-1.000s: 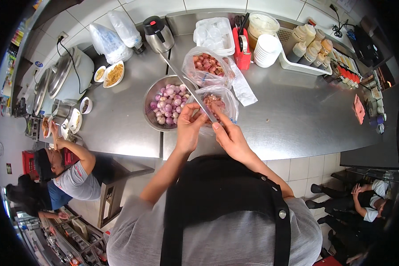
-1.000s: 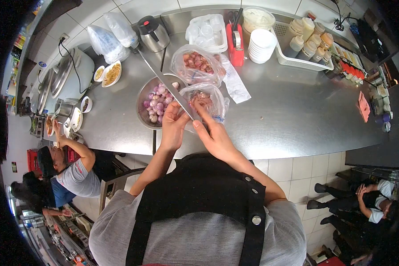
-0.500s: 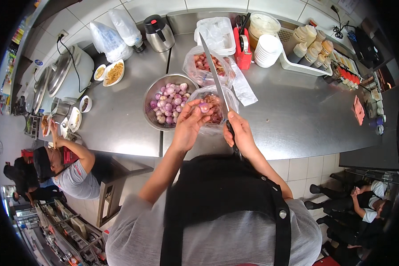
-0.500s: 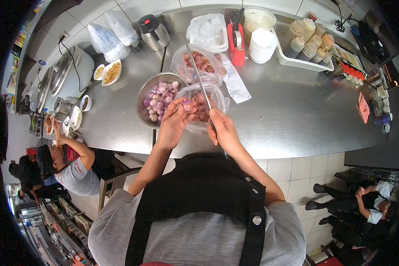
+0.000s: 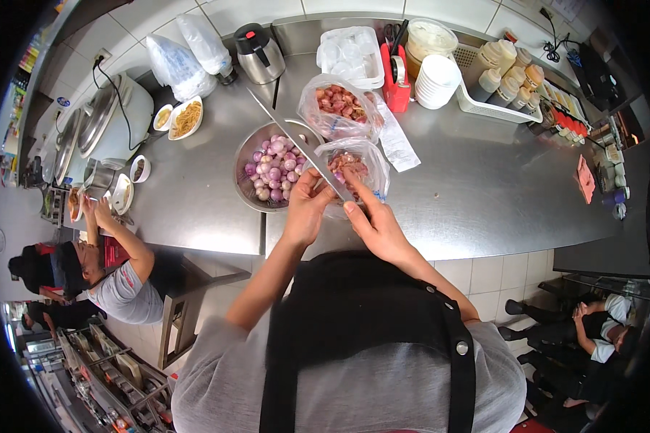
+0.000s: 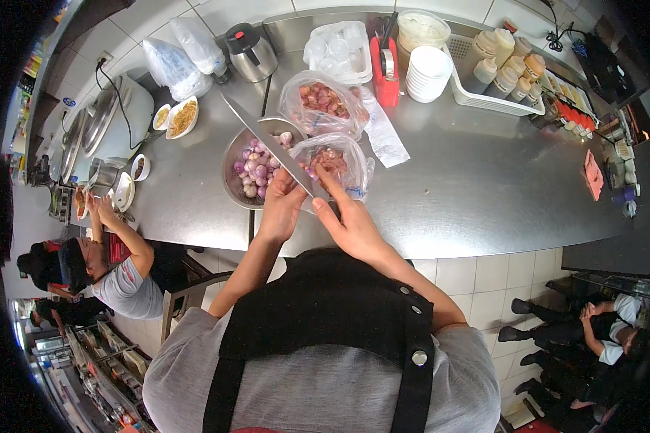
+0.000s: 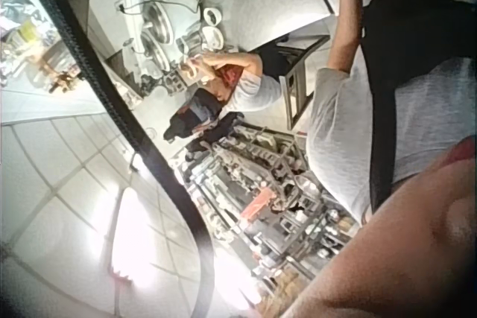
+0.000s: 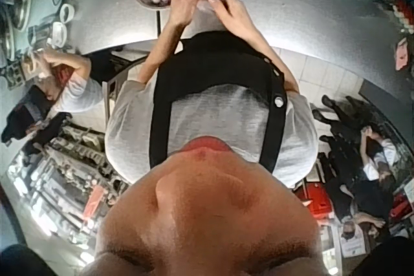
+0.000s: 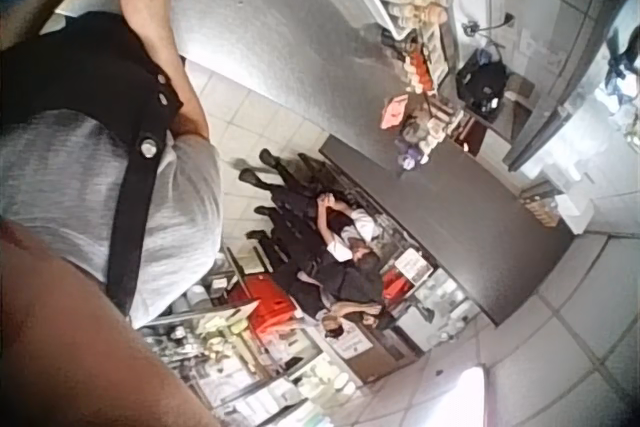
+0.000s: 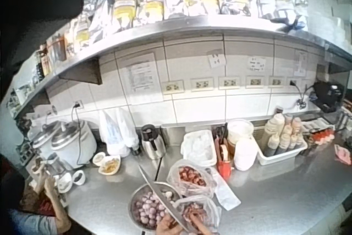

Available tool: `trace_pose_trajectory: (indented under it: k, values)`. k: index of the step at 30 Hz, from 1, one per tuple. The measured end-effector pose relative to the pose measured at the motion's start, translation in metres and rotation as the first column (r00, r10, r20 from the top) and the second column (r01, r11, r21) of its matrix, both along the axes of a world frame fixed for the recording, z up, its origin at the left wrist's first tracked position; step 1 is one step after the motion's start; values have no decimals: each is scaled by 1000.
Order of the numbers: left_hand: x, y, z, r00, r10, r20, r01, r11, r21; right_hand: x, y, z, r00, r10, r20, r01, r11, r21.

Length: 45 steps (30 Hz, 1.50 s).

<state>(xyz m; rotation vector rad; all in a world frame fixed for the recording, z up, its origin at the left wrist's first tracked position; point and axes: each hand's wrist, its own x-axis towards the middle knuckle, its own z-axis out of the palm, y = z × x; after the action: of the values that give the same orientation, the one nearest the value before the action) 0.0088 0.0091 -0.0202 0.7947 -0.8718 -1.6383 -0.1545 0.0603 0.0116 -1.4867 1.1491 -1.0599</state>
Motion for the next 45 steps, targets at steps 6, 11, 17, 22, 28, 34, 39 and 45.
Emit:
trace_pose_trajectory:
  k: [6,11,17,22,28,34,39,45]
  values:
    - [4,1,-1,999,-36,35,37,999,-40,-6,-1,-2,999,-5,53,-2,992,129]
    - [12,-4,8,993,-120,-11,121,990,78,-16,-5,-2,956,-90,281,-16,934,357]
    - [6,-3,-2,996,-49,-74,51,998,28,-11,1,1,972,-18,233,-51,957,287]
    - [5,0,-5,1000,-28,-3,28,999,-19,-3,0,11,994,51,-94,-42,995,93]
    - [11,-1,-14,991,-16,130,24,998,-59,-1,1,11,970,42,-240,-41,999,9]
    - [8,-1,-3,997,-67,-37,68,998,11,-12,-3,-10,957,-84,276,-26,927,374]
    - [8,-6,-6,998,-58,15,58,998,-16,-16,-4,-1,970,-24,240,-50,954,297]
    - [9,1,5,983,9,185,6,997,-78,-2,0,11,989,92,-116,-83,993,82]
